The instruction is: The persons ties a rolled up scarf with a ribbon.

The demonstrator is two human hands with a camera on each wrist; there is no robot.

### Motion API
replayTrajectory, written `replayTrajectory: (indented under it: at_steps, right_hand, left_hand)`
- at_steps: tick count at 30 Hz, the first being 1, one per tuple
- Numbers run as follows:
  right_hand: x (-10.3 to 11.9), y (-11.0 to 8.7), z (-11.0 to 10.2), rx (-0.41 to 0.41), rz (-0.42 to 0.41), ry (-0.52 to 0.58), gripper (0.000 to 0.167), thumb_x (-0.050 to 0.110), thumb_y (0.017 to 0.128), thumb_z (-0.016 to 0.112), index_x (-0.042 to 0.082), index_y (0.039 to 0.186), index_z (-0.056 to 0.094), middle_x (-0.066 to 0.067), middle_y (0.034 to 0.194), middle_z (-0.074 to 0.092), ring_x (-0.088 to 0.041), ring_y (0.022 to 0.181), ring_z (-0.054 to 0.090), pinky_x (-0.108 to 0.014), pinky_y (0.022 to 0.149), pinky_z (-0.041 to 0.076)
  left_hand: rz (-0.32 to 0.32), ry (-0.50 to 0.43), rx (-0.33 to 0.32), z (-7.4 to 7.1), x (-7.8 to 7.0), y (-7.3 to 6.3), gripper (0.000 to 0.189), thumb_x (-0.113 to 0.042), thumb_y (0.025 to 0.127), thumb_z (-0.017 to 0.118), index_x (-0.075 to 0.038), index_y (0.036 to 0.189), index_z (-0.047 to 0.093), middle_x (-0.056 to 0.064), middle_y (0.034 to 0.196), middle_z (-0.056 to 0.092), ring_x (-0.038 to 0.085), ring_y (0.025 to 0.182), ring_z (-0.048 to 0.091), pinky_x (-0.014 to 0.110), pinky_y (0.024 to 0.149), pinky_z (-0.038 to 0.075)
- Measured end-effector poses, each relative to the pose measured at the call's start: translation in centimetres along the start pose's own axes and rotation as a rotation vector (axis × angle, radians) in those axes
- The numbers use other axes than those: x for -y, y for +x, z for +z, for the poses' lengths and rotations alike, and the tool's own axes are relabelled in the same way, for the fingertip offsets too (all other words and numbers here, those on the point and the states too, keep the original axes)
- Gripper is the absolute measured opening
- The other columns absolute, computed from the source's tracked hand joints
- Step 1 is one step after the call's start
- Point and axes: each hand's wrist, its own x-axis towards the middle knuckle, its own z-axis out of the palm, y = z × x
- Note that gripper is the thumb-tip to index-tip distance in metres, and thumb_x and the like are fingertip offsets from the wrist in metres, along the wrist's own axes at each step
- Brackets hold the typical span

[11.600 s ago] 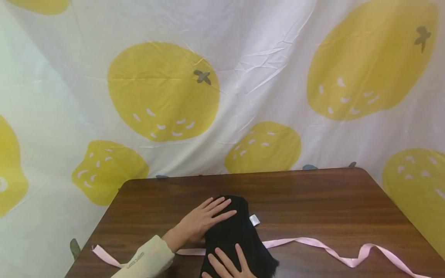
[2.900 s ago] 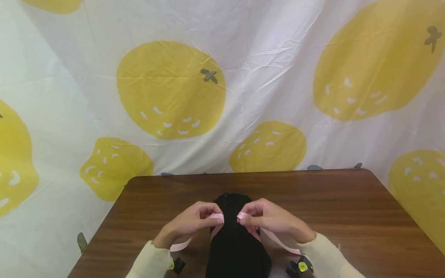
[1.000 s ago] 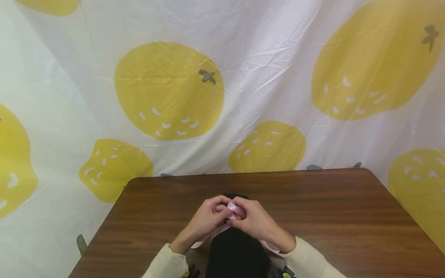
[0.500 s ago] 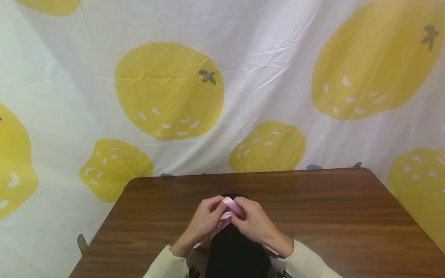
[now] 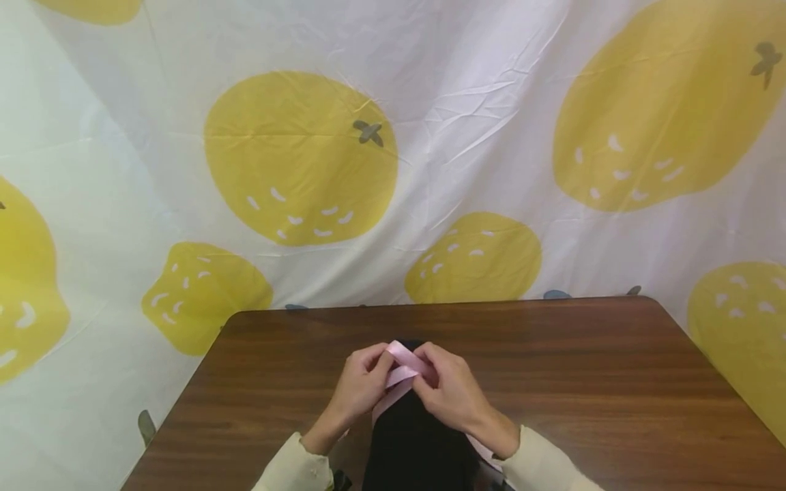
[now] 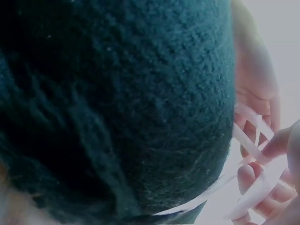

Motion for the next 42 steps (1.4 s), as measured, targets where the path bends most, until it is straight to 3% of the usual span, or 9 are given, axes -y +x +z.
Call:
replayTrajectory:
  at_steps: [5, 9, 12, 15, 21, 26, 33, 40, 42]
  right_hand:
    - [0.0, -0.1, -0.1, -0.004, -0.003, -0.014, 0.030, -0.009, 0.075, 0.067, 0.010, 0.098, 0.066, 0.009, 0.075, 0.053, -0.001, 0.061, 0.046, -0.019, 0.051, 0.040]
    - [0.2, -0.1, -0.3, 0.010, 0.023, -0.013, 0.028, -0.010, 0.075, 0.066, 0.012, 0.093, 0.065, 0.010, 0.073, 0.050, -0.001, 0.061, 0.043, -0.019, 0.052, 0.038]
    - [0.5, -0.1, -0.5, 0.034, 0.103, 0.022, 0.027, -0.009, 0.078, 0.065, 0.014, 0.090, 0.063, 0.010, 0.069, 0.046, -0.001, 0.058, 0.041, -0.019, 0.051, 0.036]
    - [0.9, -0.1, -0.8, 0.066, 0.216, 0.097, 0.023, -0.007, 0.083, 0.064, 0.013, 0.092, 0.060, 0.006, 0.069, 0.048, -0.004, 0.057, 0.044, -0.021, 0.049, 0.037]
    - [1.3, -0.1, -1.0, 0.096, 0.359, 0.228, 0.014, -0.002, 0.089, 0.064, 0.008, 0.096, 0.056, -0.002, 0.074, 0.054, -0.008, 0.059, 0.054, -0.025, 0.053, 0.048]
    - [1.1, -0.1, -1.0, 0.063, 0.397, 0.255, 0.013, 0.007, 0.091, 0.069, 0.007, 0.094, 0.056, -0.004, 0.073, 0.055, -0.009, 0.057, 0.053, -0.025, 0.051, 0.048]
    - [1.0, -0.2, -1.1, 0.019, 0.430, 0.239, 0.007, 0.006, 0.094, 0.065, 0.006, 0.098, 0.058, -0.011, 0.075, 0.059, -0.015, 0.056, 0.057, -0.028, 0.046, 0.049]
    - [0.8, -0.2, -1.5, -0.014, 0.420, 0.252, 0.004, 0.004, 0.095, 0.062, 0.003, 0.098, 0.060, -0.009, 0.073, 0.060, -0.021, 0.056, 0.058, -0.028, 0.052, 0.048]
    - [0.7, -0.3, -1.6, -0.008, 0.433, 0.261, 0.005, 0.005, 0.095, 0.062, 0.003, 0.099, 0.060, -0.007, 0.072, 0.060, -0.022, 0.055, 0.058, -0.030, 0.048, 0.048]
  left_hand:
    - [-0.011, -0.047, -0.049, -0.1, -0.1, 0.0, 0.025, -0.019, 0.102, 0.053, -0.012, 0.089, 0.073, 0.003, 0.073, 0.065, 0.008, 0.066, 0.057, 0.021, 0.059, 0.047]
    - [-0.009, -0.158, -0.070, 0.0, -0.3, 0.0, 0.023, -0.014, 0.102, 0.052, -0.008, 0.100, 0.074, 0.007, 0.089, 0.072, 0.015, 0.077, 0.066, 0.028, 0.068, 0.057]
    - [-0.002, -0.257, -0.088, 0.1, -0.4, 0.0, 0.023, -0.010, 0.103, 0.050, 0.000, 0.108, 0.070, 0.014, 0.097, 0.072, 0.026, 0.083, 0.070, 0.036, 0.075, 0.059]
    - [-0.008, -0.359, -0.103, 0.2, -0.5, 0.1, 0.022, -0.006, 0.103, 0.047, 0.005, 0.109, 0.065, 0.023, 0.093, 0.070, 0.033, 0.082, 0.070, 0.041, 0.076, 0.059]
    - [-0.051, -0.517, -0.143, 0.2, -0.6, 0.3, 0.022, -0.009, 0.104, 0.045, 0.009, 0.105, 0.058, 0.025, 0.090, 0.068, 0.022, 0.079, 0.069, 0.040, 0.075, 0.060]
    - [-0.056, -0.560, -0.175, 0.0, -0.5, 0.3, 0.026, -0.013, 0.105, 0.045, 0.011, 0.105, 0.055, 0.026, 0.094, 0.068, 0.018, 0.082, 0.070, 0.038, 0.077, 0.059]
    - [-0.059, -0.576, -0.197, -0.2, -0.6, 0.1, 0.027, -0.016, 0.106, 0.045, 0.010, 0.105, 0.054, 0.031, 0.096, 0.067, 0.030, 0.086, 0.071, 0.038, 0.077, 0.059]
    - [-0.058, -0.600, -0.221, -0.4, -0.6, 0.1, 0.028, -0.016, 0.106, 0.045, 0.011, 0.105, 0.054, 0.033, 0.093, 0.065, 0.021, 0.082, 0.071, 0.036, 0.076, 0.059]
    - [-0.056, -0.598, -0.230, -0.5, -0.6, 0.1, 0.028, -0.015, 0.105, 0.046, 0.011, 0.107, 0.055, 0.033, 0.092, 0.066, 0.021, 0.082, 0.071, 0.036, 0.076, 0.059]
